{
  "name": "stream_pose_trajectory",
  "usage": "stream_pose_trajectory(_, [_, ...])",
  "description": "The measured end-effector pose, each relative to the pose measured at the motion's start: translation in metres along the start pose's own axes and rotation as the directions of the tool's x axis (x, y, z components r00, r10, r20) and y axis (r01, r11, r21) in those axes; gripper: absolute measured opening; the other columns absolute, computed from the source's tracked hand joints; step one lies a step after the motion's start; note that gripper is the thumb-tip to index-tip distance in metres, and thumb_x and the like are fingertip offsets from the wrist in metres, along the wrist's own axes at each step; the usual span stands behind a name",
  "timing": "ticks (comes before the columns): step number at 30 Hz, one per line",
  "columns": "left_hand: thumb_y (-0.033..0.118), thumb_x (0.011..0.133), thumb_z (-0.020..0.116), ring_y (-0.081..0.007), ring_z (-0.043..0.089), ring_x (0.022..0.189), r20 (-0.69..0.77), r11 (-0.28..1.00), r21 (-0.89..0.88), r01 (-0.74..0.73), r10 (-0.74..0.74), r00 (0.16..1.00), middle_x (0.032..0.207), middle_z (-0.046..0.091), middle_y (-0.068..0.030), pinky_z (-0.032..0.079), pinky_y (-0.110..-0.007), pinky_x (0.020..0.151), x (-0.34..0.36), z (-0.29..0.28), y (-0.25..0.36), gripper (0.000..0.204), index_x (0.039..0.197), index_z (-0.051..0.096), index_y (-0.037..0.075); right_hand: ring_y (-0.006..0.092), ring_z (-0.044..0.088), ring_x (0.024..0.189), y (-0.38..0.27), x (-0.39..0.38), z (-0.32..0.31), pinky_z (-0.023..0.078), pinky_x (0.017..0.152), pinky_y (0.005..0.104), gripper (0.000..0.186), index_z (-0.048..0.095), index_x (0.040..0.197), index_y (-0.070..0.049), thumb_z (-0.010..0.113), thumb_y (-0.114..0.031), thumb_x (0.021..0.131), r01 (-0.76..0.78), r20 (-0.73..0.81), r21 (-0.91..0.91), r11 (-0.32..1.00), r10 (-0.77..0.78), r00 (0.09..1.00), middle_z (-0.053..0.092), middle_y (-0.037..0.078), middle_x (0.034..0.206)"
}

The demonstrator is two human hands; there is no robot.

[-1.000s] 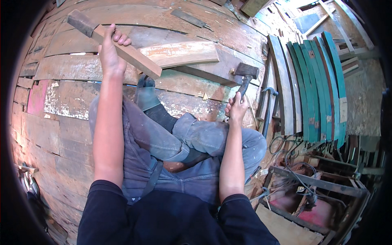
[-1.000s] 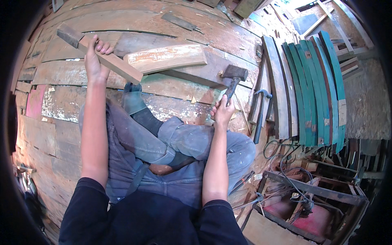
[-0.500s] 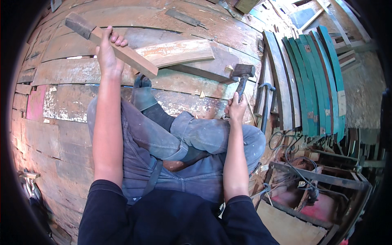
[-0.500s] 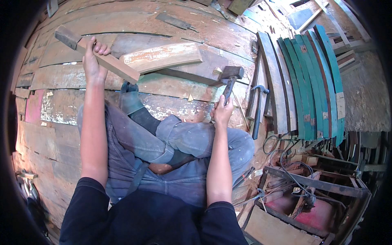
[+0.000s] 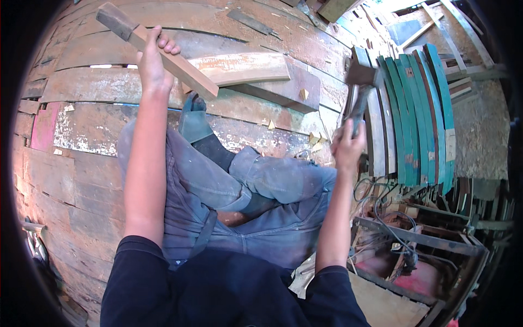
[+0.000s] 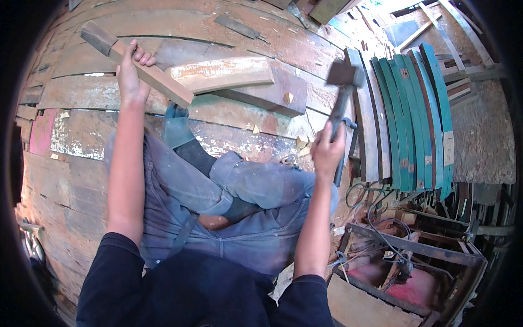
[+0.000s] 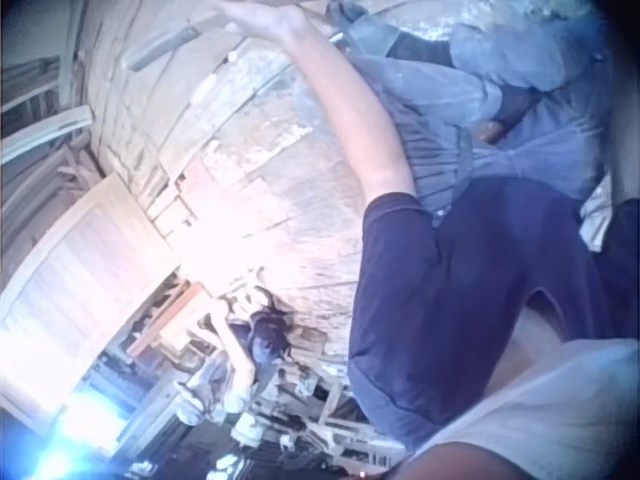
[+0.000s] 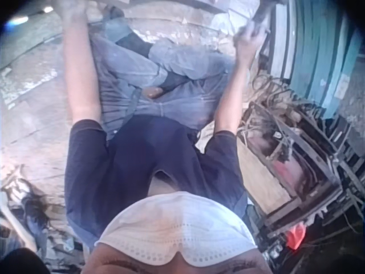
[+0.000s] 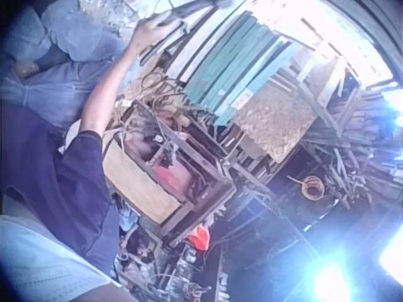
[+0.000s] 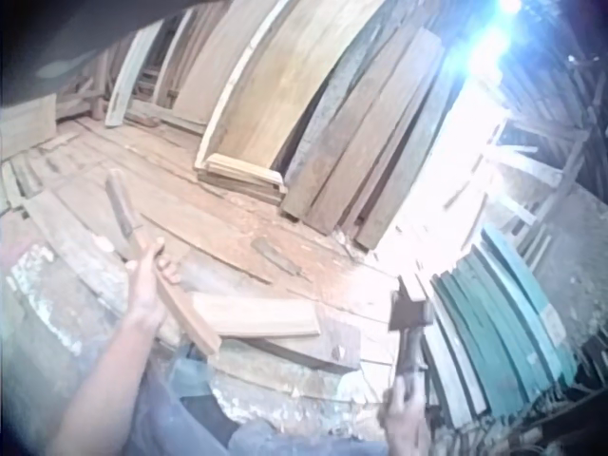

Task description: Shaping and fitting wooden pieces using a hammer and a hatchet while sitting on the floor.

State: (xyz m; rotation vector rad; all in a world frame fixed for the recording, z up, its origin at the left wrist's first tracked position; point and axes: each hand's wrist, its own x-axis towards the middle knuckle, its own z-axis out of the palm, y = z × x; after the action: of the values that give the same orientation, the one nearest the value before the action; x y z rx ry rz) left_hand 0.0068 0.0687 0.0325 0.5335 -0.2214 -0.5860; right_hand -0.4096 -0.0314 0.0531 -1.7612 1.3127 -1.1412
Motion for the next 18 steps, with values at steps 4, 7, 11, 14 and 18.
stream_pose_trajectory(4, [0.012, 0.09, 0.061, -0.0095, 0.039, 0.061, -0.007, 1.0, 0.01, 0.0, 0.0, 1.0, 0.07, 0.039, 0.0008, 0.038, -0.026, 0.055, 0.0, -0.001, 0.002, 0.016, 0.091, 0.046, 0.006, 0.0041, 0.041, 0.041, -0.074, 0.027, -0.011, 0.03, 0.035, 0.0197, 0.02, 0.043, 0.109, -0.005, 0.05, -0.022, 0.101, 0.25, -0.136, 0.089, 0.964, -0.237, 0.962, 0.048, -0.001, 0.063])
stream_pose_trajectory(7, [0.013, 0.09, 0.061, -0.0094, 0.039, 0.062, -0.019, 1.0, 0.029, 0.006, -0.005, 1.0, 0.07, 0.039, 0.0006, 0.038, -0.026, 0.054, 0.001, 0.0, -0.003, 0.016, 0.091, 0.046, 0.006, 0.0037, 0.041, 0.042, -0.099, 0.039, -0.011, 0.03, 0.036, 0.0188, 0.021, 0.041, 0.112, -0.005, 0.048, -0.022, 0.101, 0.339, -0.189, 0.188, 0.922, -0.305, 0.934, 0.048, -0.002, 0.064])
stream_pose_trajectory(11, [0.013, 0.089, 0.062, -0.0092, 0.039, 0.062, 0.005, 1.0, 0.026, 0.017, -0.017, 1.0, 0.07, 0.038, 0.0006, 0.038, -0.026, 0.054, 0.002, 0.001, -0.009, 0.017, 0.091, 0.046, 0.006, 0.0038, 0.041, 0.043, -0.067, 0.037, 0.014, 0.033, 0.036, 0.0194, 0.021, 0.04, 0.111, -0.005, 0.046, -0.023, 0.102, 0.314, -0.254, 0.287, 0.905, -0.244, 0.936, 0.044, -0.002, 0.062])
stream_pose_trajectory(14, [0.013, 0.089, 0.062, -0.0091, 0.039, 0.061, -0.019, 0.999, 0.043, 0.005, -0.004, 1.0, 0.07, 0.038, 0.0007, 0.038, -0.026, 0.054, -0.003, 0.0, -0.005, 0.017, 0.09, 0.047, 0.006, 0.0054, 0.041, 0.042, -0.018, 0.004, 0.06, 0.035, 0.035, 0.0215, 0.021, 0.041, 0.108, -0.005, 0.043, -0.026, 0.103, -0.028, -0.142, 0.157, 0.987, 0.051, 0.989, 0.044, -0.002, 0.062])
stream_pose_trajectory(18, [0.014, 0.09, 0.061, -0.0093, 0.039, 0.061, -0.031, 0.998, 0.064, 0.027, -0.025, 0.999, 0.069, 0.038, 0.0009, 0.038, -0.026, 0.055, -0.006, 0.004, -0.011, 0.016, 0.089, 0.048, 0.005, 0.0097, 0.045, 0.041, 0.069, -0.011, 0.059, 0.036, 0.034, 0.0271, 0.02, 0.044, 0.1, -0.005, 0.044, -0.026, 0.102, -0.463, 0.18, -0.09, 0.882, 0.472, 0.863, 0.046, 0.001, 0.06])
